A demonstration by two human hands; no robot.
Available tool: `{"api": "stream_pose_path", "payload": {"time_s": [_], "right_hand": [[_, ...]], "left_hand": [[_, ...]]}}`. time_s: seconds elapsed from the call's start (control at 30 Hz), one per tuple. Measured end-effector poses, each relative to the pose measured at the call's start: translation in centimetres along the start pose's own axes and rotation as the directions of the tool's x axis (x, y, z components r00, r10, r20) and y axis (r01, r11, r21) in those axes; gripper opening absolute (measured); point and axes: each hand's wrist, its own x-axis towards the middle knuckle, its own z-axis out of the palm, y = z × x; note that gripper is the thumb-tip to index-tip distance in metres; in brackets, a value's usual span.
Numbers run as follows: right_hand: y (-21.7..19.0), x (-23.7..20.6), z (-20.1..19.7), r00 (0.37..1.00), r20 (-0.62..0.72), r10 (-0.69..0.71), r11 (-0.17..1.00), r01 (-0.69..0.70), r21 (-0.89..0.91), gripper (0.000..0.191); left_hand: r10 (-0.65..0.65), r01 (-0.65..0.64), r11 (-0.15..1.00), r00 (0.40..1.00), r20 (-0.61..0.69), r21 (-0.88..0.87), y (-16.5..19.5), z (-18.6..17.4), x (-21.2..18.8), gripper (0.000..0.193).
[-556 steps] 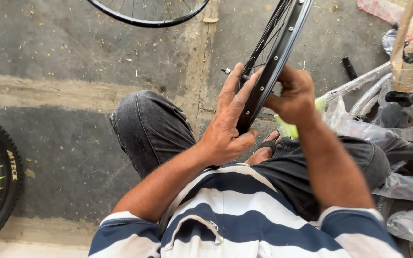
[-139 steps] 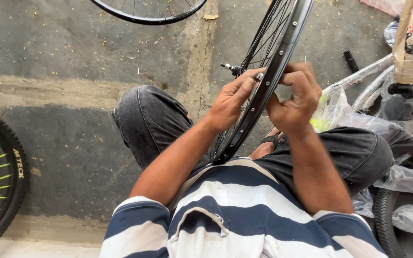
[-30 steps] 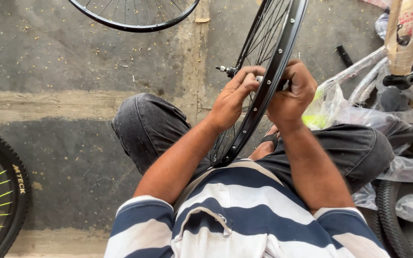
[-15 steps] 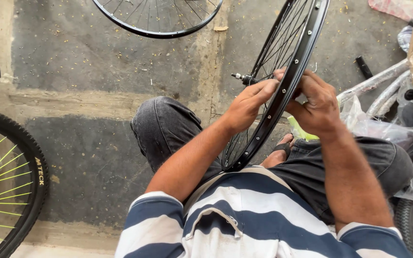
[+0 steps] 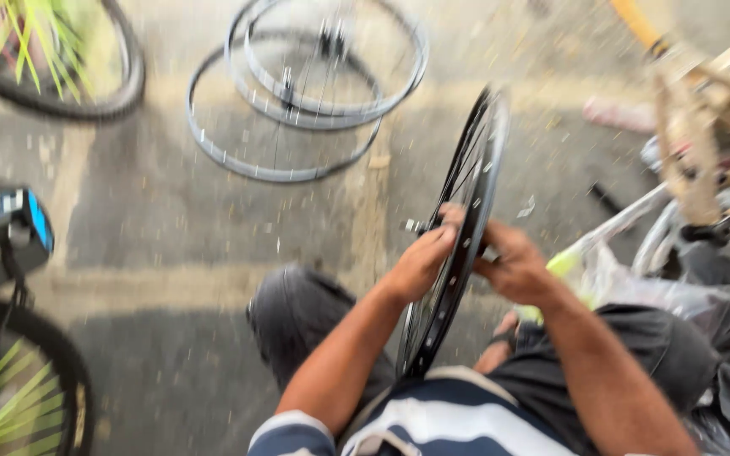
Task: The person sits on the floor holding a bicycle wheel across their lap and works around the rim with a small spoke wrench, turning spoke nipples section by section. They rotate the wheel and reposition it between passes while continuing to work on the rim.
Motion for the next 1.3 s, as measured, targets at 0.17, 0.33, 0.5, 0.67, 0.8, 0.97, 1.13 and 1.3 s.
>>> {"api": "stream_pose_path", "payload": {"time_s": [0.17, 0.33, 0.5, 0.67, 0.8, 0.97, 1.13, 1.3], "right_hand": [[2.3, 0.4, 3.6, 0.850, -0.515, -0.107, 0.965, -0.037, -0.261, 0.035], [2.0, -0.1, 4.7, 0.811, -0.559, -0.176, 0.958, 0.012, -0.285, 0.032], [-1.0, -0.4, 1.0, 0.982, -0.190, -0.008, 1.000, 0.009, 0.004, 0.043], [-1.4, -0.2, -1.2, 0.999, 0.036, 0.021, 0.984, -0.015, -0.175, 0.069], [0.0, -0.8, -0.1, 0.999, -0.049, 0.010, 0.963, -0.023, -0.270, 0.049], [1.3, -1.5, 4.4, 0.840, -0.492, -0.228, 0.914, 0.010, -0.406, 0.034], [0.8, -1.6, 4.8, 0.874, -0.461, -0.151, 0.972, 0.047, -0.231, 0.027], [-1.0, -1.4, 0.7, 0.989, -0.137, 0.052, 0.997, -0.044, 0.060, 0.044]], "left_hand": [[0.046, -0.069, 0.990, 0.982, -0.181, -0.123, -0.1, 1.9, -0.2, 0.041], [-0.015, -0.030, 0.961, 0.987, -0.161, -0.276, 0.3, 2.3, -1.3, 0.044], [-0.009, -0.011, 0.992, 0.987, -0.158, -0.123, 0.4, 2.0, -0.4, 0.047], [-0.060, 0.060, 0.986, 0.998, -0.001, 0.153, 0.7, 0.4, 0.7, 0.052], [0.113, -0.109, 0.956, 0.994, 0.001, 0.274, -0.9, 0.1, -0.6, 0.047], [0.241, -0.241, 0.969, 0.970, -0.005, -0.047, -2.3, 0.9, -1.4, 0.037], [0.068, -0.066, 0.997, 0.997, 0.036, -0.043, 0.2, 1.5, -2.7, 0.045], [0.064, -0.064, 0.996, 0.998, -0.002, -0.068, 1.1, 3.0, -2.6, 0.048]]}}
